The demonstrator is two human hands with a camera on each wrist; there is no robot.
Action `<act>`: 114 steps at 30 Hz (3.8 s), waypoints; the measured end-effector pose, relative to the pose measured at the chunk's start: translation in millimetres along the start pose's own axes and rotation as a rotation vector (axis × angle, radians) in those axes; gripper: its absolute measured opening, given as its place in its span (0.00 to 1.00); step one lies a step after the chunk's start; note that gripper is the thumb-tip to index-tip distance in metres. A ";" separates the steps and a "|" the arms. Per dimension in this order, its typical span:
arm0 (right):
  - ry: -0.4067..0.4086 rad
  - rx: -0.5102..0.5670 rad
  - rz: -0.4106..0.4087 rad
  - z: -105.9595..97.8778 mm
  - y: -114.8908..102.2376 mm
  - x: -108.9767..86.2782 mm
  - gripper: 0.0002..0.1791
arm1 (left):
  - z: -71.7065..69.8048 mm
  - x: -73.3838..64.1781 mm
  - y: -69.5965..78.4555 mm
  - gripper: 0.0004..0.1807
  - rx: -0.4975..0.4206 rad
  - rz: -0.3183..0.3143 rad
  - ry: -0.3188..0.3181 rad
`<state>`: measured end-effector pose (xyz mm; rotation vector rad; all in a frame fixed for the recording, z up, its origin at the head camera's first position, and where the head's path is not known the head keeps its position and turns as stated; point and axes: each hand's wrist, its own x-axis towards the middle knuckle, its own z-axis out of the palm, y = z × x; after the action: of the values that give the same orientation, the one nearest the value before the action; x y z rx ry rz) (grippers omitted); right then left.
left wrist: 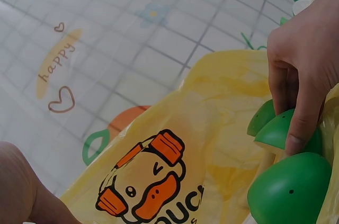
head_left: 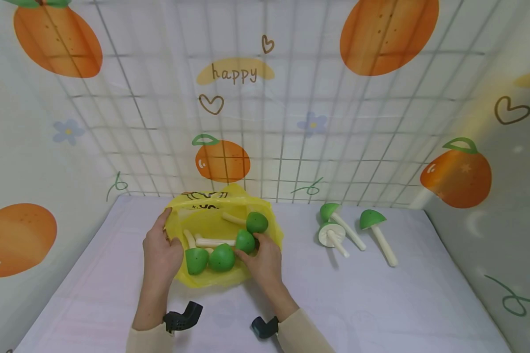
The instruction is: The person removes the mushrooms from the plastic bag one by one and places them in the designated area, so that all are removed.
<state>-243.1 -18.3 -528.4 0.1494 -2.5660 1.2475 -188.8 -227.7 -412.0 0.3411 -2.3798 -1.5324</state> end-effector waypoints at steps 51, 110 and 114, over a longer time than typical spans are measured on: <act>0.193 0.188 -0.132 -162.6 -15.4 22.4 0.31 | 1.3 -3.7 1.4 0.41 0.020 0.014 0.007; 0.209 -0.028 0.471 -265.2 127.2 8.3 0.38 | 1.9 -3.7 1.3 0.41 0.032 0.021 0.001; 0.190 -0.032 0.479 -264.1 132.9 8.0 0.38 | 1.4 -3.7 1.7 0.41 0.033 0.016 -0.001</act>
<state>-224.5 271.3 -471.4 -0.5942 -2.5305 1.2927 -185.9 -224.5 -411.4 0.3277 -2.4053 -1.4884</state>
